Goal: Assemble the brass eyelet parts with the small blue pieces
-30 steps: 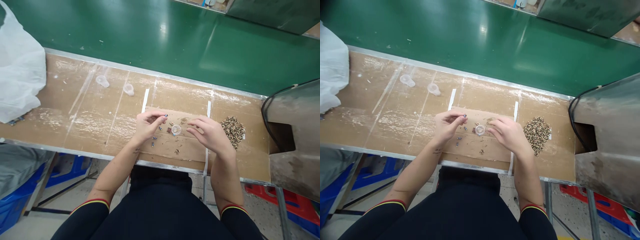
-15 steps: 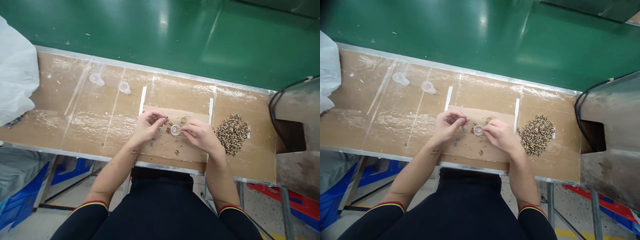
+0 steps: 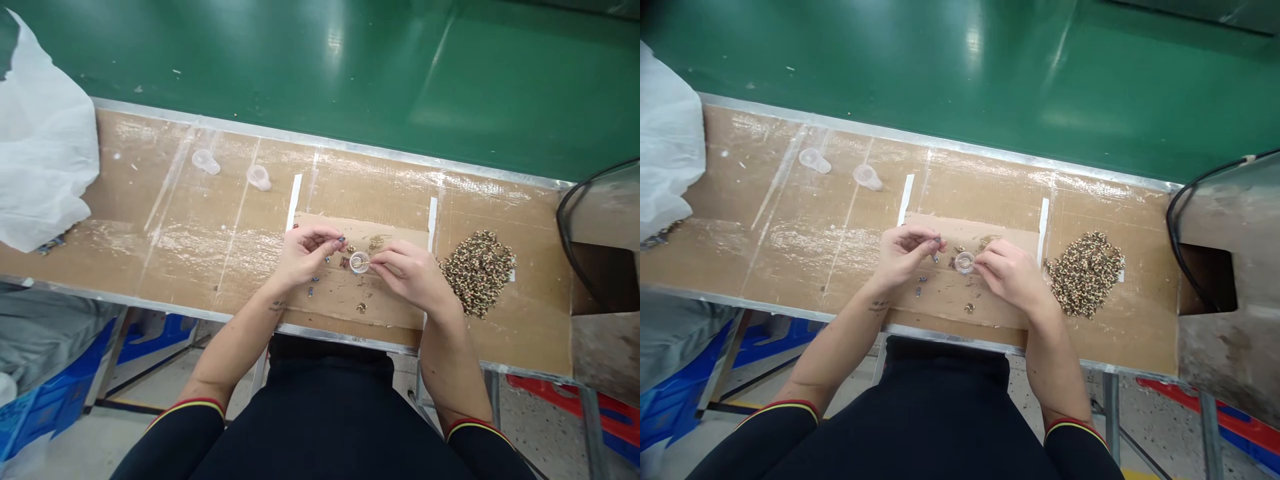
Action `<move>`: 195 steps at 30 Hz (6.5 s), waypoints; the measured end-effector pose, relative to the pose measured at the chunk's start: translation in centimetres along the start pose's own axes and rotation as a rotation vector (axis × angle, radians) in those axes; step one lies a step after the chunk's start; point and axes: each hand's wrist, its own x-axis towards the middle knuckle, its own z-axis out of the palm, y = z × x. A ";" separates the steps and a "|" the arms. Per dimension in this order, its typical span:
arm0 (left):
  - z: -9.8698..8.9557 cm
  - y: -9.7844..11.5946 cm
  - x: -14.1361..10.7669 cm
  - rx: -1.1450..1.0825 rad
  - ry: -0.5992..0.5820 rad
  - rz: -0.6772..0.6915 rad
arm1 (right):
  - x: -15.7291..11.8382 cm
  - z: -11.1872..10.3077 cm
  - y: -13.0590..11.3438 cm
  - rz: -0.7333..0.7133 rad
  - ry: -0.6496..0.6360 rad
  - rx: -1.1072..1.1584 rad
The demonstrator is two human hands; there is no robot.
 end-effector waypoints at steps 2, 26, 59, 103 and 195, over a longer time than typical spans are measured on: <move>0.0 0.0 0.0 0.001 -0.002 -0.001 | 0.0 0.0 -0.1 0.011 0.010 0.004; -0.3 -0.1 -0.1 -0.086 -0.078 -0.008 | 0.0 0.1 0.1 0.056 -0.011 -0.060; 0.0 0.1 -0.1 -0.061 0.029 -0.064 | 0.9 0.3 -0.5 0.152 0.206 0.244; 1.4 0.1 -1.1 0.131 -0.166 -0.019 | 0.5 0.6 -3.3 0.064 0.624 0.226; 0.9 0.3 -1.6 -0.036 -0.151 0.120 | 1.9 2.3 -5.2 0.146 0.519 0.482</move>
